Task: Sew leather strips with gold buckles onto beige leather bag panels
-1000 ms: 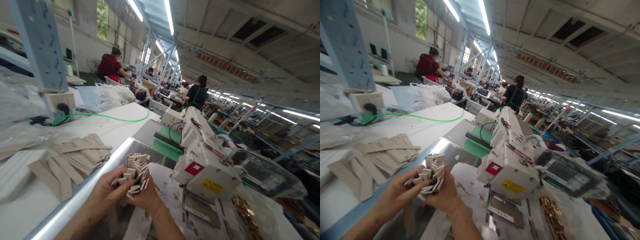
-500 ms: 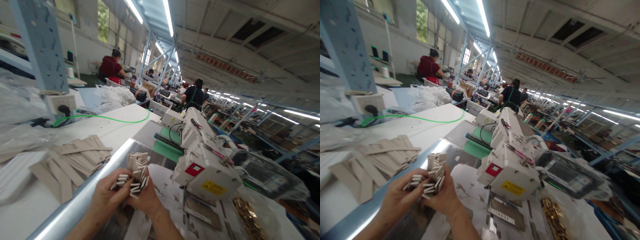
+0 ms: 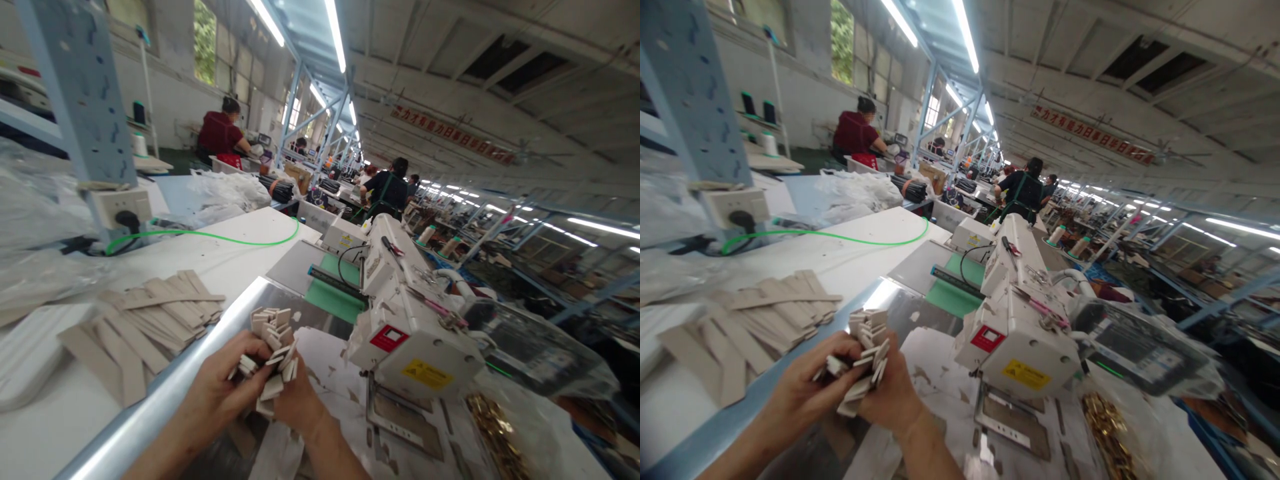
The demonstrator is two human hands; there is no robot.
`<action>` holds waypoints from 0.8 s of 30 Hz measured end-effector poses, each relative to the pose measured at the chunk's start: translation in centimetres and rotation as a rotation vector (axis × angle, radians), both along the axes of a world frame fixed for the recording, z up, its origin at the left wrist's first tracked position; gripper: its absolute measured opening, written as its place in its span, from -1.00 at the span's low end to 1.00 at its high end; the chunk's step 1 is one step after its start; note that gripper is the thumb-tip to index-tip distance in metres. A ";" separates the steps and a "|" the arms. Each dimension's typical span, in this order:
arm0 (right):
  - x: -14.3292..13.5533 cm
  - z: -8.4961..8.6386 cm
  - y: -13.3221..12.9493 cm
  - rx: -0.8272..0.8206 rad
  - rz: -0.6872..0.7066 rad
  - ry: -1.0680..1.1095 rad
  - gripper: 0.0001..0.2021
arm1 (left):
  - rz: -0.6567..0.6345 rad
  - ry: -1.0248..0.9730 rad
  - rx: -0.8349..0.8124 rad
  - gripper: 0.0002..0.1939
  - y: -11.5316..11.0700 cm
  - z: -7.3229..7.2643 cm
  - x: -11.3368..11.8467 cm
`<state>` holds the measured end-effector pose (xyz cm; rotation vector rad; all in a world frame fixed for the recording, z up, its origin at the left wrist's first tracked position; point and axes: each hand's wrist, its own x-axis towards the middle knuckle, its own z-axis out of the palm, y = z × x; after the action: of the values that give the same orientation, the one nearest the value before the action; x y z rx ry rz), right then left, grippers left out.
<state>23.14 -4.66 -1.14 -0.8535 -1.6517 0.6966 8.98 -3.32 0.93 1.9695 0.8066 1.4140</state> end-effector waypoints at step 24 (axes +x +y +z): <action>1.3 -3.2 1.4 -0.844 -0.127 1.121 -0.72 | 0.409 -0.895 -0.699 -0.91 5.7 0.1 -3.8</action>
<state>24.39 -3.28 -4.33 -0.8526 -0.2593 1.4702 5.17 2.38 1.00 0.5585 1.0695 1.6957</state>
